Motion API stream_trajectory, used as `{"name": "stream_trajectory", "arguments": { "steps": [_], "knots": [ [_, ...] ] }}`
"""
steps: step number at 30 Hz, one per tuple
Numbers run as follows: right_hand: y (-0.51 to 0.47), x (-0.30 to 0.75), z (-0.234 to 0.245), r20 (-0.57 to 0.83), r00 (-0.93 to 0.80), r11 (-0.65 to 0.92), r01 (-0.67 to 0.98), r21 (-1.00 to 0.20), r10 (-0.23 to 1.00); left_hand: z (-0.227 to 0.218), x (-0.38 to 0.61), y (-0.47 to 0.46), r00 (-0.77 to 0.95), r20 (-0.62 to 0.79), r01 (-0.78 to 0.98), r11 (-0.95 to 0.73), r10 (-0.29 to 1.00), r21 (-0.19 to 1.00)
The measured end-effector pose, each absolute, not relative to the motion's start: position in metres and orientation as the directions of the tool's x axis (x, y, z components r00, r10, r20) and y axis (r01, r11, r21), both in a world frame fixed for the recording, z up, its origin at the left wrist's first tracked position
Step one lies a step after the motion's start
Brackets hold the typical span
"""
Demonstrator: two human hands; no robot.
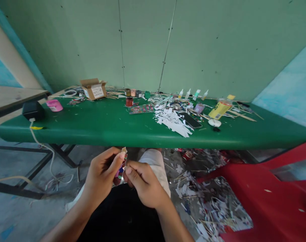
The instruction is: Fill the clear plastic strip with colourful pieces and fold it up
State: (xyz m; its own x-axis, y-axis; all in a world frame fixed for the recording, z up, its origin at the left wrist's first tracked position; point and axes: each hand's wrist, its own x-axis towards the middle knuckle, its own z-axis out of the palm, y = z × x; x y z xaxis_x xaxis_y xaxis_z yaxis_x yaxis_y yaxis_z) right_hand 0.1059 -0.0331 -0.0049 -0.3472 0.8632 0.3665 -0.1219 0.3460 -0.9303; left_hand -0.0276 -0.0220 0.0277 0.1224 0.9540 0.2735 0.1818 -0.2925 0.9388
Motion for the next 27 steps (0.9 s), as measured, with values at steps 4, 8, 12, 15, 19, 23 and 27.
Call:
{"name": "stream_trajectory", "arguments": {
  "steps": [4, 8, 12, 15, 19, 23, 27],
  "knots": [
    [-0.034, 0.107, -0.006, 0.34, -0.401, 0.299, -0.163, -0.94, 0.85, 0.028, -0.027, -0.023, 0.124, 0.246, 0.15, -0.263, 0.961, 0.953],
    [-0.034, 0.108, -0.006, 0.328, -0.435, 0.298, -0.139, -0.944, 0.839, 0.029, -0.027, -0.023, 0.124, 0.263, 0.127, -0.278, 0.957, 0.952],
    [-0.034, 0.11, -0.005, 0.332, -0.455, 0.336, -0.075, -0.939, 0.826, 0.027, -0.027, -0.021, 0.106, 0.287, 0.136, -0.299, 0.952, 0.944],
    [-0.034, 0.11, -0.004, 0.348, -0.454, 0.372, -0.038, -0.928, 0.82, 0.024, -0.028, -0.019, 0.081, 0.306, 0.149, -0.315, 0.949, 0.937],
    [-0.034, 0.109, -0.001, 0.369, -0.476, 0.432, 0.024, -0.902, 0.798, 0.023, -0.031, -0.014, 0.046, 0.304, 0.147, -0.308, 0.952, 0.94],
    [-0.033, 0.105, -0.002, 0.378, -0.569, 0.466, 0.011, -0.885, 0.73, 0.026, -0.035, -0.008, -0.047, 0.302, 0.123, -0.295, 0.952, 0.948],
    [-0.03, 0.104, -0.007, 0.415, -0.393, 0.442, -0.023, -0.897, 0.821, 0.027, -0.036, -0.007, -0.052, 0.29, 0.103, -0.284, 0.956, 0.953]
  ]
}}
